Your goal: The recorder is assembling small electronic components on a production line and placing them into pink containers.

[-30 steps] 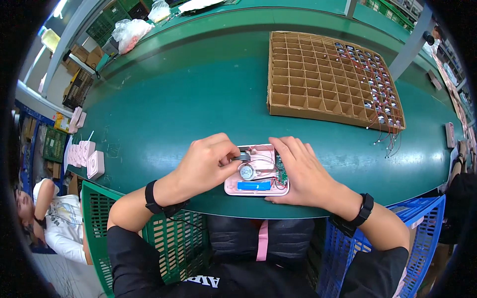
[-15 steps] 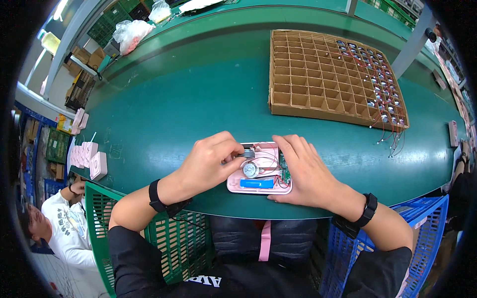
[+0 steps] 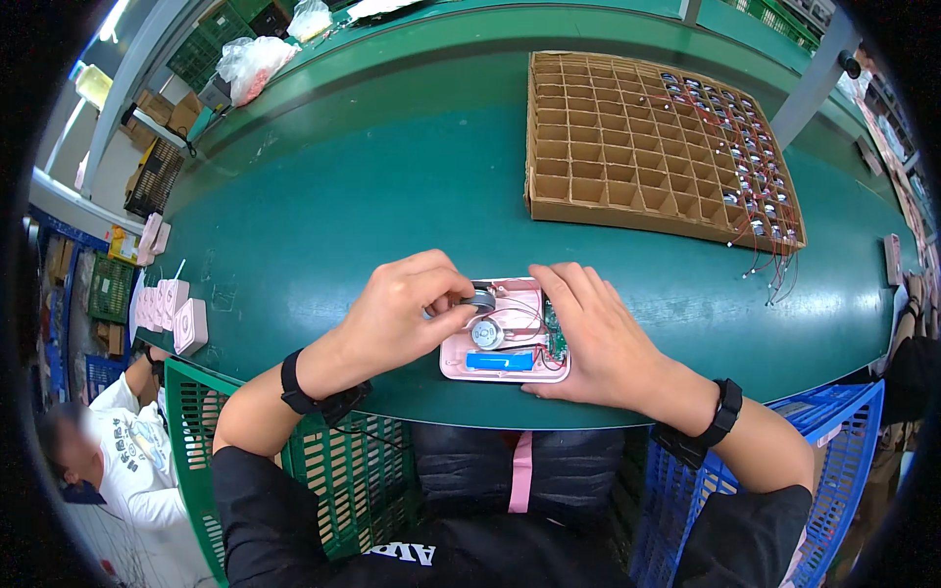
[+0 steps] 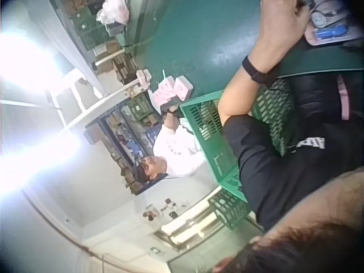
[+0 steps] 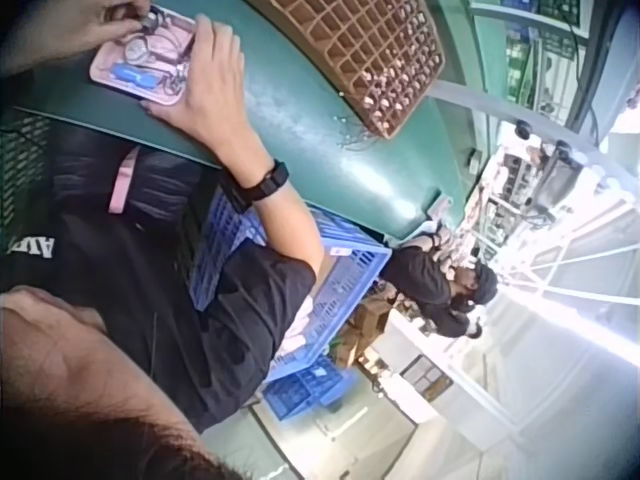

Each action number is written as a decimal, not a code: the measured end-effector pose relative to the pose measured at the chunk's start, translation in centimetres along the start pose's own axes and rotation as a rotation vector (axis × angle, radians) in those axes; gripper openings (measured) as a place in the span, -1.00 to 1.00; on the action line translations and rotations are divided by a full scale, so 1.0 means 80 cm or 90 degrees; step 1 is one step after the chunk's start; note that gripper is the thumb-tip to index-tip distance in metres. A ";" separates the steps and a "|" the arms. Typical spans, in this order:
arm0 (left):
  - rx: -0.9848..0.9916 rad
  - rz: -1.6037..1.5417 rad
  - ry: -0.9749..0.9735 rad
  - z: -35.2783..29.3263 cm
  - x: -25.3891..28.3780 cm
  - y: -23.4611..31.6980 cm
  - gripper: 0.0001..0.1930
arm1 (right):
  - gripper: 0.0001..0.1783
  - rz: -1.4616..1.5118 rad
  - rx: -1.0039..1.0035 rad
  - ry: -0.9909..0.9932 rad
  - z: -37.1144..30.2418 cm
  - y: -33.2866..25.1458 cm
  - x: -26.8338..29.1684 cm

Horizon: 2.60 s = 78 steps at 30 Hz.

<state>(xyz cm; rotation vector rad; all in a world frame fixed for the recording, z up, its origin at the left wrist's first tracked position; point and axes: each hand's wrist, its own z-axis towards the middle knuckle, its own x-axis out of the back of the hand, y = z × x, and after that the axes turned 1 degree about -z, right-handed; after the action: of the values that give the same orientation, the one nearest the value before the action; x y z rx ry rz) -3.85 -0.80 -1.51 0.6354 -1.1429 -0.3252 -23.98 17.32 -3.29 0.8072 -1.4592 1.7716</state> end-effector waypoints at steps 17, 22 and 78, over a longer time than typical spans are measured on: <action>-0.012 0.061 -0.004 -0.005 -0.010 -0.002 -0.87 | 0.23 -0.010 0.012 0.006 -0.001 0.002 -0.002; -0.005 0.052 -0.009 -0.004 -0.011 -0.003 -0.88 | 0.21 0.020 -0.001 0.008 -0.001 -0.003 -0.005; -0.321 0.125 -0.052 0.006 -0.008 -0.028 -0.74 | -0.77 0.048 0.148 -0.017 0.032 -0.008 0.041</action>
<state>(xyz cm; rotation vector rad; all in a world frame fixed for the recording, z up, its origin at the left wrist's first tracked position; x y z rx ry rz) -4.32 -2.38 -3.24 0.0666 -1.1330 -0.4541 -25.25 15.26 0.17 0.9057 -1.3309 2.0211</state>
